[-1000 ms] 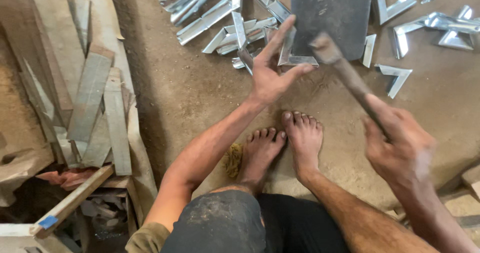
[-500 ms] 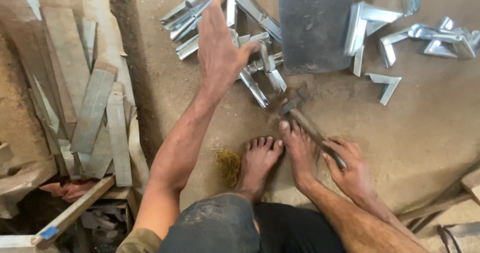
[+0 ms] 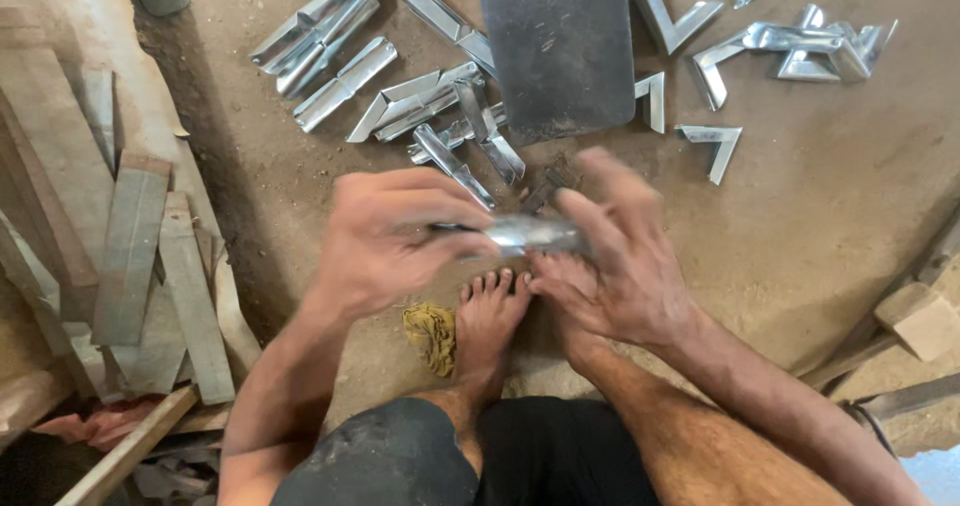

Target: The person sits on the ground and hammers aluminum angle pieces against a flat metal block, bending and flattening each piece, then sets it aside with finished pieces. They pick up new pieces one at a time from a pile and continue hammering them into shape.

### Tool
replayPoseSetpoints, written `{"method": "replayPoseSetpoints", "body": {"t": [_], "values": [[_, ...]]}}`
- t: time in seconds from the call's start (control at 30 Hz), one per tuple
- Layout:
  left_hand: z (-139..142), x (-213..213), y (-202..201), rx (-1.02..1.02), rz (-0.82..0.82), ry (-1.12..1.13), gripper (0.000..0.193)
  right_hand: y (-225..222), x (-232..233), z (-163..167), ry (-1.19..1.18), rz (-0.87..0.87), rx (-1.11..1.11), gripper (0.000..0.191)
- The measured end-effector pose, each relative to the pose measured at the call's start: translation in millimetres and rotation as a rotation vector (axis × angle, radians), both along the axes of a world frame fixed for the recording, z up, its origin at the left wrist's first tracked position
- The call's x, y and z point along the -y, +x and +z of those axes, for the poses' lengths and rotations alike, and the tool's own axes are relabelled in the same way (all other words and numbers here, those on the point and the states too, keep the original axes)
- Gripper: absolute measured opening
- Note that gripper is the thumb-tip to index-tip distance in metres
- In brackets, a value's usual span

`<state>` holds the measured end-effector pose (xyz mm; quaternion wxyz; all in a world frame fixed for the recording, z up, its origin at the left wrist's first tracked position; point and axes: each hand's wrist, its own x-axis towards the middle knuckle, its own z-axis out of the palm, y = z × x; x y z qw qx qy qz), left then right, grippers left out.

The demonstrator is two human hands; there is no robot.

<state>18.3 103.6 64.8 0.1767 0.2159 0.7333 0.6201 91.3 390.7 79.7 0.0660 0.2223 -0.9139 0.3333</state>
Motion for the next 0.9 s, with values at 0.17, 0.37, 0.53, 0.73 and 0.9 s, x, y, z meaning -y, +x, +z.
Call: {"method": "replayPoseSetpoints", "body": {"t": [0.17,0.37,0.53,0.73,0.9], "values": [[-38.2,-63.8,5.3,0.758,0.042,0.783,0.055,8.3,3.2,-5.5,0.048,-0.176,0.501,0.040],[-63.4,-123.8,51.9,0.941,0.436,0.814,0.046,24.9,0.0,-17.6,0.072,-0.191,0.351,0.043],[-63.6,-125.9,47.9,0.938,0.519,0.950,0.040,23.1,3.7,-17.0,0.175,-0.139,0.294,0.034],[-34.5,-117.5,43.8,0.262,0.338,0.255,0.029,17.0,8.8,-20.4,0.195,-0.086,0.347,0.025],[-29.3,-121.1,31.6,0.606,0.393,0.488,0.022,20.0,10.1,-23.8,0.112,-0.051,0.278,0.016]]}}
